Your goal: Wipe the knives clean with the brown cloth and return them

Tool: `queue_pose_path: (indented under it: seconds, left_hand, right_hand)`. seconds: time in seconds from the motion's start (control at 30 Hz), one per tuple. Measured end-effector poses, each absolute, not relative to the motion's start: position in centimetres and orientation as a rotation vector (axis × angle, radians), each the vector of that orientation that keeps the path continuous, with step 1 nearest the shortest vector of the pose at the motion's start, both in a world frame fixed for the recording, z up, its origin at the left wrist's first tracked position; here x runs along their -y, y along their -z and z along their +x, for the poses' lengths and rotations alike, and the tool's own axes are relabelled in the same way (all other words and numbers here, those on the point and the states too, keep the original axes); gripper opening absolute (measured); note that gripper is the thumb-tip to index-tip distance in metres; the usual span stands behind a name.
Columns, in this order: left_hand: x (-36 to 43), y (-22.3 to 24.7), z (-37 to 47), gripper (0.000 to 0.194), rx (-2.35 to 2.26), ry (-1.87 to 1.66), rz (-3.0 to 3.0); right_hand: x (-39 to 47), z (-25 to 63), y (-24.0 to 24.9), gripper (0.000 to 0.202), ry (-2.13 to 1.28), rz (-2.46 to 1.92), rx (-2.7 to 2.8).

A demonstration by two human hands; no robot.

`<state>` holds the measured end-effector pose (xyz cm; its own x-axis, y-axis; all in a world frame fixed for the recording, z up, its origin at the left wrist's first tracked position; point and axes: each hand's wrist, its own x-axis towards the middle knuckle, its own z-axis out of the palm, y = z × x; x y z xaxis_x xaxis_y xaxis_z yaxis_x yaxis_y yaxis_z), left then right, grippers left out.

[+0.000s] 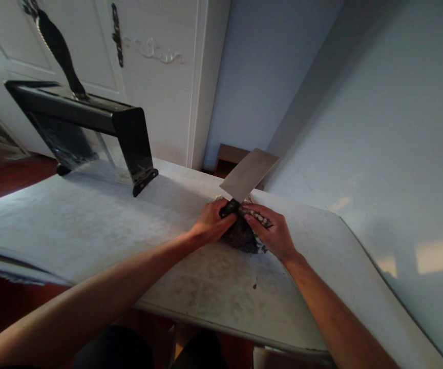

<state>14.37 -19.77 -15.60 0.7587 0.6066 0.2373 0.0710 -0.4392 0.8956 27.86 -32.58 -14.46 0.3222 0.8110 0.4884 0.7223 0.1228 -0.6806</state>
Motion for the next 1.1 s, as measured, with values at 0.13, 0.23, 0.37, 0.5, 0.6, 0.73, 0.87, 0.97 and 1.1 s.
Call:
queue_pose_path:
  seconds: [0.13,0.23,0.37,0.5,0.6,0.73,0.87,0.97,1.1]
  left_hand:
    - [20.0,15.3,14.2,0.020,-0.517,-0.578,1.811]
    - [20.0,15.4,14.3,0.023,-0.440,-0.475,1.630]
    - [19.9,15.5,14.5,0.026,-0.333,-0.369,1.433]
    - [20.0,15.1,14.4,0.026,-0.298,-0.301,1.339]
    - [19.9,14.9,14.4,0.026,-0.284,-0.279,1.288]
    - [19.5,15.2,14.5,0.027,-0.294,-0.247,1.224]
    - [19.0,15.5,14.7,0.032,-0.247,-0.209,1.154]
    - [18.8,15.5,14.6,0.033,-0.206,-0.179,1.136]
    - [18.7,15.4,14.5,0.027,-0.175,-0.177,1.094]
  right_hand:
    - [32.5,27.8,14.6,0.023,-0.093,-1.643,1.360]
    - [32.3,27.8,14.6,0.024,-0.093,-1.662,1.299]
    - [32.3,27.8,14.6,0.026,-0.105,-1.667,1.261]
    - [32.3,27.7,14.6,0.026,-0.098,-1.660,1.273]
    - [32.3,27.7,14.6,0.026,-0.096,-1.662,1.275]
    - [32.3,27.6,14.6,0.025,-0.092,-1.655,1.289]
    - [32.3,27.7,14.7,0.025,-0.077,-1.664,1.301]
    - [32.3,27.7,14.6,0.024,-0.066,-1.668,1.311]
    - [32.4,27.6,14.6,0.024,-0.062,-1.660,1.314]
